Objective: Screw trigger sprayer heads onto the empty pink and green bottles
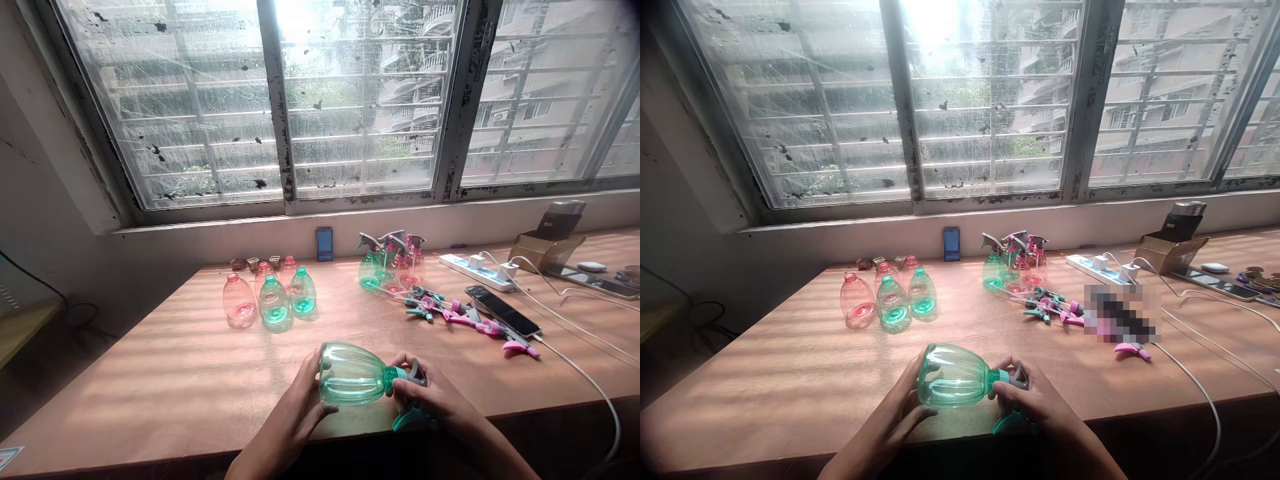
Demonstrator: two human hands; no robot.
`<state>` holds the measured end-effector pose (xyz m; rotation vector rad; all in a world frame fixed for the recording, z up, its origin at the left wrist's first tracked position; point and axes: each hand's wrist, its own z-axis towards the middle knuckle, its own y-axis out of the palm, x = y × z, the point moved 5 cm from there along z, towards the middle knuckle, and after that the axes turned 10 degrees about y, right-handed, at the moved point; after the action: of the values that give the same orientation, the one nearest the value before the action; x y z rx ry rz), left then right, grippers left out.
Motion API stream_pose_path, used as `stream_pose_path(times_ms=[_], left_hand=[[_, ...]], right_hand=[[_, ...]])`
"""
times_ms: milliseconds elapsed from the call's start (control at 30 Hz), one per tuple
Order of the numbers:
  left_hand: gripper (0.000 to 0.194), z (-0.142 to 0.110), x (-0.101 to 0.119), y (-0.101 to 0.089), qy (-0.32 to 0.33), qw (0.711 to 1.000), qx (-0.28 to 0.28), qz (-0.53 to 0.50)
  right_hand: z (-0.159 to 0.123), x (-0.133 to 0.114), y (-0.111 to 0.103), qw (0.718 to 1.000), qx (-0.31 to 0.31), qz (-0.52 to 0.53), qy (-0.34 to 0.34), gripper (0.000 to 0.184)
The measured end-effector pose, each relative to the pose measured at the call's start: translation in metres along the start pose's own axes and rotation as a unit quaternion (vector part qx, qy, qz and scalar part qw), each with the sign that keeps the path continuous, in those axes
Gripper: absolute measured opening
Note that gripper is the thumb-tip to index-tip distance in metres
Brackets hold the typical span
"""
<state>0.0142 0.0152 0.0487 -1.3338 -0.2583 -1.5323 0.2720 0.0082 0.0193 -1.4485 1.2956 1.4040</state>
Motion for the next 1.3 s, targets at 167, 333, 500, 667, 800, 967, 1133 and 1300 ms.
stream_pose_path(times_ms=[167, 333, 500, 667, 800, 967, 1133, 1300], left_hand=[[0.079, -0.001, 0.005, 0.0, 0.008, 1.0, 0.011, 0.0], [0.085, -0.001, 0.005, -0.001, 0.0, 1.0, 0.027, 0.01], [0.084, 0.001, 0.009, -0.002, 0.012, 0.998, 0.033, 0.056], [0.08, -0.003, 0.004, 0.002, 0.019, 0.999, 0.016, 0.039], [0.098, -0.004, 0.001, 0.0, 0.009, 0.998, 0.029, 0.051], [0.09, 0.001, 0.005, -0.003, -0.023, 0.997, 0.032, 0.073], [0.091, 0.001, 0.001, -0.002, 0.01, 0.999, 0.03, 0.044], [0.087, -0.002, -0.01, 0.001, 0.02, 0.999, 0.029, 0.03]], right_hand=[[0.0, 0.001, -0.001, 1.0, 0.001, -0.003, -0.003, 0.041], [0.001, 0.006, -0.003, 1.0, -0.008, 0.003, 0.001, 0.042], [0.001, 0.002, -0.002, 1.0, -0.002, 0.015, 0.0, 0.042], [0.0, 0.001, -0.001, 1.0, -0.004, 0.023, 0.001, 0.041], [0.001, 0.004, -0.001, 1.0, -0.018, 0.005, 0.0, 0.04], [0.003, 0.007, -0.003, 1.0, -0.016, 0.008, 0.005, 0.042], [0.004, 0.006, -0.004, 1.0, -0.01, 0.003, -0.002, 0.041], [0.003, 0.008, -0.005, 1.0, -0.016, 0.011, -0.002, 0.039]])
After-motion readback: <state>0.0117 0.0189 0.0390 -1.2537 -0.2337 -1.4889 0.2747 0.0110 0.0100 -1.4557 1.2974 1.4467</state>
